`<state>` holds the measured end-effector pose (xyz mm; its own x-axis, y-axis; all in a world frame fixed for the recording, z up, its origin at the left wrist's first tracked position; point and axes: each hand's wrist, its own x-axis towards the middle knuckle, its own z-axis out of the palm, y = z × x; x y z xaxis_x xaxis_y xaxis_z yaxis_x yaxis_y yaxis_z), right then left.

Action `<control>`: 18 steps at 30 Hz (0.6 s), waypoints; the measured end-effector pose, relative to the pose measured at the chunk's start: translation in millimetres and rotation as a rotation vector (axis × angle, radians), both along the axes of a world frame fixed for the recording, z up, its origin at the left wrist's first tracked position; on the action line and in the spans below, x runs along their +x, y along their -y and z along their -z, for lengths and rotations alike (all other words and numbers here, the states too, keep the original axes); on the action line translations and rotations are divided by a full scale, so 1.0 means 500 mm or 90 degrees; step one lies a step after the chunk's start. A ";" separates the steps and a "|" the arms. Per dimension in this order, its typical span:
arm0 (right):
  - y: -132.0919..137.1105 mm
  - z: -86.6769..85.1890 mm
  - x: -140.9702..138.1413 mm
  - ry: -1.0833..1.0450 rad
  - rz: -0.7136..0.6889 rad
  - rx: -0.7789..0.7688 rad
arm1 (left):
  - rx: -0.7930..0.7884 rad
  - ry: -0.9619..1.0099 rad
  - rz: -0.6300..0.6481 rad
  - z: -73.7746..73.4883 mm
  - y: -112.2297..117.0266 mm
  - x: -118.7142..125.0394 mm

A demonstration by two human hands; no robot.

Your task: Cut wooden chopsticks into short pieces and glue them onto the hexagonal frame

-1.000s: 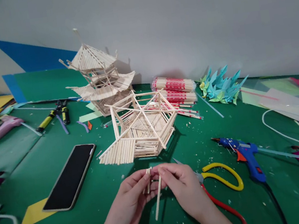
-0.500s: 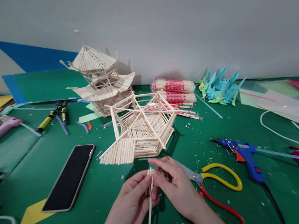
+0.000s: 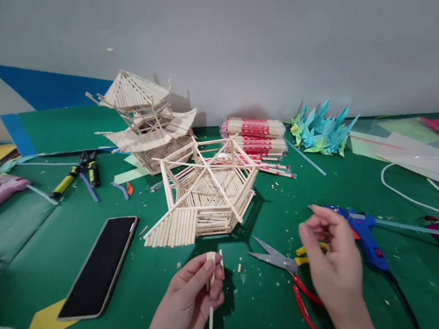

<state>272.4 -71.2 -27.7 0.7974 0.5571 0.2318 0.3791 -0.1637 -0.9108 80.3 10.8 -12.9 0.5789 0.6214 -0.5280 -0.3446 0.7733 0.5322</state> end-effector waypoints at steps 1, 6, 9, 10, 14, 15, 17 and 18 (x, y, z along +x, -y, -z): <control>0.000 -0.006 -0.018 -0.009 -0.054 -0.006 | -0.003 -0.004 0.015 -0.001 0.003 0.004; -0.018 -0.029 -0.124 -0.096 -0.478 -0.097 | 0.059 -0.010 0.104 -0.012 0.014 0.013; -0.025 -0.025 -0.128 -0.021 -0.443 -0.123 | 0.156 -0.074 0.038 -0.023 0.016 0.001; -0.024 -0.022 -0.118 0.000 -0.383 -0.126 | 0.179 -0.107 -0.005 -0.027 0.017 -0.005; -0.016 -0.012 -0.078 0.013 -0.104 -0.101 | 0.178 -0.151 -0.087 -0.037 0.016 -0.021; -0.014 -0.011 -0.076 0.005 -0.077 -0.082 | 0.153 -0.135 -0.074 -0.037 0.016 -0.021; -0.015 -0.013 -0.086 -0.009 -0.117 -0.047 | 0.093 -0.098 -0.036 -0.035 0.014 -0.015; -0.018 -0.015 -0.095 -0.017 -0.176 -0.039 | 0.064 -0.083 -0.017 -0.033 0.014 -0.011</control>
<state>224.9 -62.3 -20.4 0.6190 0.7664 0.1716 0.3933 -0.1133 -0.9124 74.8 3.9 3.6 0.4924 0.6893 -0.5313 -0.2875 0.7051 0.6482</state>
